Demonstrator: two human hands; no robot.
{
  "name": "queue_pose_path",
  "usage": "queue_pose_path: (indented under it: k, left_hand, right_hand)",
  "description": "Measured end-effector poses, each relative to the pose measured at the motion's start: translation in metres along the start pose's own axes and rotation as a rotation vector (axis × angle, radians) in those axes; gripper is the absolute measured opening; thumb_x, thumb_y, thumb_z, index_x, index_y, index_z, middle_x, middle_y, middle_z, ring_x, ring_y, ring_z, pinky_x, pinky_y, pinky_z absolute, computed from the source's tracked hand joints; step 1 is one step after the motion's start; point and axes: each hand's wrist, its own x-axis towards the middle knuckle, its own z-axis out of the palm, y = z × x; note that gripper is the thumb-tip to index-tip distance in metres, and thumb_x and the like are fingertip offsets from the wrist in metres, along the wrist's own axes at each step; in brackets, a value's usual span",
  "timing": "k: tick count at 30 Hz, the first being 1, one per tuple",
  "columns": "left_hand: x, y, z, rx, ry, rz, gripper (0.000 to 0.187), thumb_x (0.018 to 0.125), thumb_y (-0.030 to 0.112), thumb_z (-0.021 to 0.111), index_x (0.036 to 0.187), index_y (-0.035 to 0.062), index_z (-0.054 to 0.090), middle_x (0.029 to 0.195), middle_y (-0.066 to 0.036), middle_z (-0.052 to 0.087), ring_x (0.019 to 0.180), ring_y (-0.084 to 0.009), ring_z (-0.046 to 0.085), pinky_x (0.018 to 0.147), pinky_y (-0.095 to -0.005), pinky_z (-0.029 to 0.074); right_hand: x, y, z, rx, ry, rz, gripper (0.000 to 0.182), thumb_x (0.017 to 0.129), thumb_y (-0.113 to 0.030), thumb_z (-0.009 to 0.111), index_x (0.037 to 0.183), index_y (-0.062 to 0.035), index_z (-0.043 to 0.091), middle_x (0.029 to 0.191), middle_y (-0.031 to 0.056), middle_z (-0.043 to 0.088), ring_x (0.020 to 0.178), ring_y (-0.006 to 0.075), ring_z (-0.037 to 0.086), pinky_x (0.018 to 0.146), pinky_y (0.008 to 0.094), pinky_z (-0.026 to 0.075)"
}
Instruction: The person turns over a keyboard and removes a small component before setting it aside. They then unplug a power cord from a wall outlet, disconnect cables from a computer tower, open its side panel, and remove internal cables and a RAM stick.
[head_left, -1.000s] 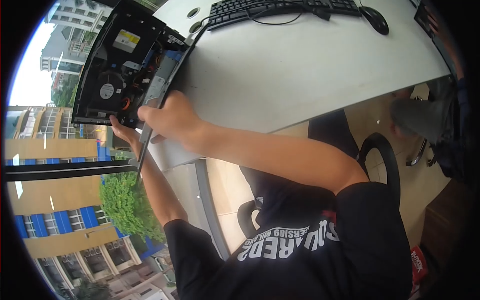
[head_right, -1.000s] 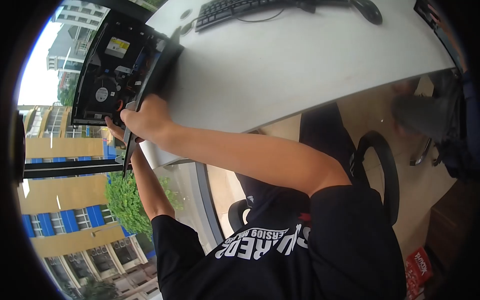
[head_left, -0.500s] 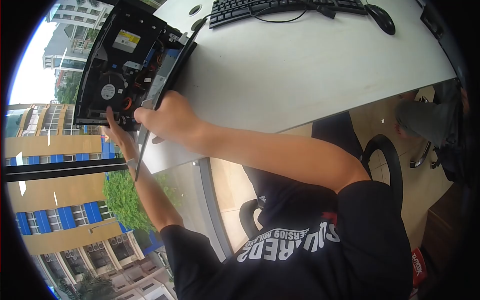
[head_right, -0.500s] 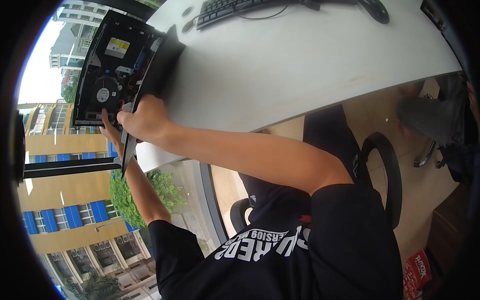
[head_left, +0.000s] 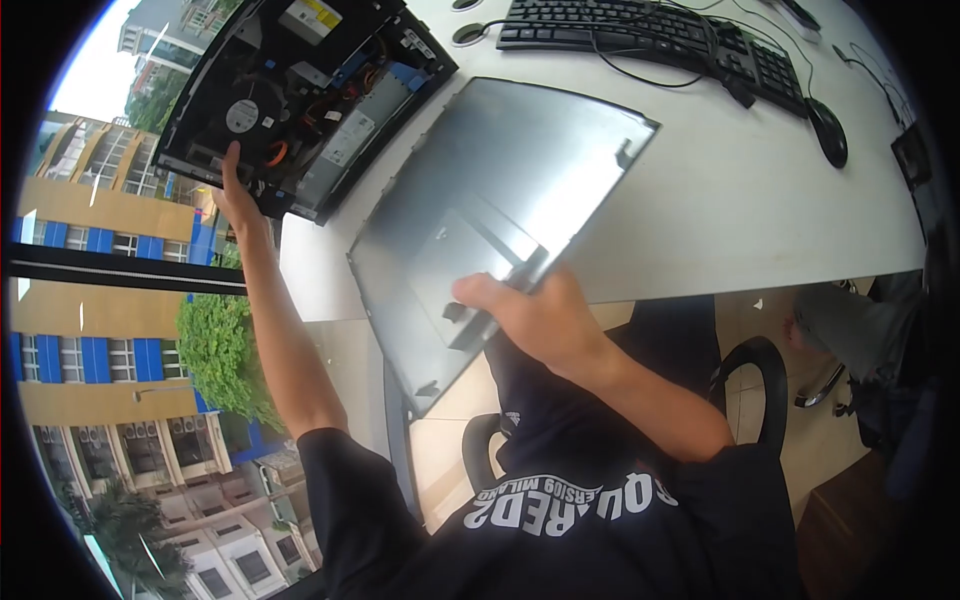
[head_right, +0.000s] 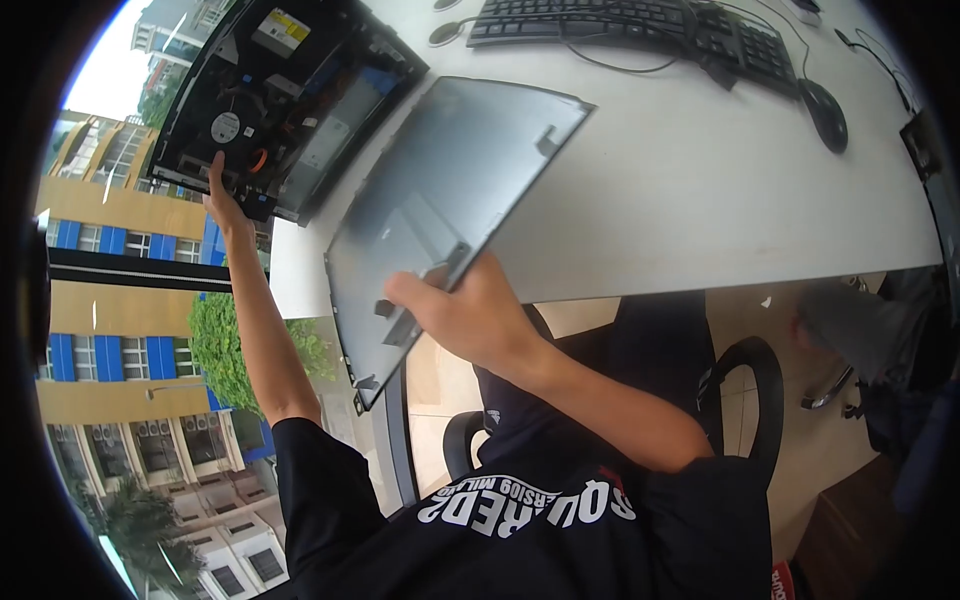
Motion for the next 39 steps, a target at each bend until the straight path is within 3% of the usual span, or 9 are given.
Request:
queue_pose_path:
  k: [2,6,8,13,17,23,27,30,39]
  left_hand:
    - [0.002,0.002,0.000,-0.027,0.000,-0.065,0.063,0.085,0.016,0.078,0.138,-0.0075,0.054,0.123,-0.016,0.067,0.104,-0.0262,0.070,0.087,-0.0360,0.061]
    - [0.013,-0.008,-0.011,-0.025,-0.036,-0.088,0.065,0.084,0.020,0.079,0.136,-0.0084,0.053,0.122,-0.017,0.067,0.099,-0.0259,0.071,0.084,-0.0357,0.062]
    - [0.010,-0.006,-0.008,-0.020,-0.012,-0.097,0.056,0.085,0.022,0.079,0.129,-0.0079,0.060,0.113,-0.017,0.070,0.096,-0.0257,0.072,0.083,-0.0358,0.063]
    - [0.007,0.000,-0.004,0.031,-0.029,-0.169,0.048,0.090,0.029,0.074,0.123,-0.0056,0.066,0.110,-0.015,0.072,0.092,-0.0257,0.073,0.084,-0.0376,0.064]
    - [0.021,-0.010,-0.012,0.046,-0.009,-0.178,0.044,0.088,0.030,0.076,0.115,-0.0053,0.070,0.107,-0.015,0.072,0.089,-0.0254,0.073,0.081,-0.0344,0.064]
    - [0.044,-0.024,-0.025,0.009,-0.082,-0.221,0.047,0.095,0.029,0.068,0.129,-0.0030,0.063,0.120,-0.016,0.071,0.104,-0.0267,0.072,0.091,-0.0400,0.062]
    - [0.051,-0.031,-0.032,-0.003,-0.116,-0.209,0.049,0.096,0.031,0.067,0.132,-0.0020,0.062,0.121,-0.015,0.071,0.107,-0.0279,0.071,0.095,-0.0415,0.060]
    - [0.034,-0.021,-0.021,-0.041,-0.072,-0.199,0.048,0.091,0.028,0.075,0.124,-0.0055,0.066,0.111,-0.014,0.072,0.096,-0.0247,0.072,0.084,-0.0355,0.063]
    - [0.011,-0.009,-0.013,0.006,-0.026,-0.047,0.050,0.089,0.024,0.078,0.126,-0.0063,0.064,0.112,-0.013,0.070,0.098,-0.0228,0.071,0.085,-0.0334,0.061]
  right_hand:
    - [-0.007,-0.004,-0.002,0.077,0.034,0.042,0.020,0.088,-0.011,0.070,0.091,0.0090,0.068,0.078,0.0083,0.071,0.072,0.0153,0.071,0.062,0.0289,0.055]
    - [-0.013,0.007,-0.015,0.089,0.051,0.109,0.020,0.089,-0.007,0.070,0.102,0.0088,0.069,0.092,0.0116,0.073,0.082,0.0167,0.072,0.074,0.0286,0.057]
    - [-0.011,0.011,-0.017,0.052,0.040,0.145,0.020,0.088,-0.002,0.071,0.106,0.0078,0.071,0.099,0.0128,0.074,0.089,0.0180,0.072,0.082,0.0297,0.057]
    - [-0.013,0.018,-0.016,0.056,0.017,0.163,0.020,0.089,-0.003,0.071,0.106,0.0067,0.071,0.099,0.0114,0.074,0.089,0.0170,0.072,0.081,0.0298,0.058]
    - [-0.015,0.030,-0.021,0.046,0.001,0.170,0.019,0.090,-0.003,0.070,0.107,0.0064,0.070,0.097,0.0108,0.073,0.088,0.0171,0.072,0.080,0.0303,0.058]
    - [-0.003,0.044,-0.026,0.049,0.003,0.169,0.021,0.089,-0.003,0.071,0.107,0.0069,0.068,0.097,0.0103,0.072,0.087,0.0171,0.071,0.080,0.0304,0.058]
    - [0.000,0.040,-0.018,0.120,0.040,0.132,0.022,0.088,-0.003,0.073,0.107,0.0070,0.068,0.098,0.0113,0.072,0.088,0.0163,0.071,0.080,0.0295,0.058]
    - [-0.001,0.037,-0.021,0.134,0.033,0.197,0.022,0.088,-0.004,0.073,0.107,0.0067,0.068,0.098,0.0117,0.072,0.088,0.0158,0.071,0.080,0.0291,0.057]
    - [-0.010,0.031,-0.021,0.328,0.038,0.242,0.018,0.088,-0.007,0.070,0.100,0.0063,0.068,0.096,0.0090,0.070,0.085,0.0132,0.069,0.077,0.0285,0.055]
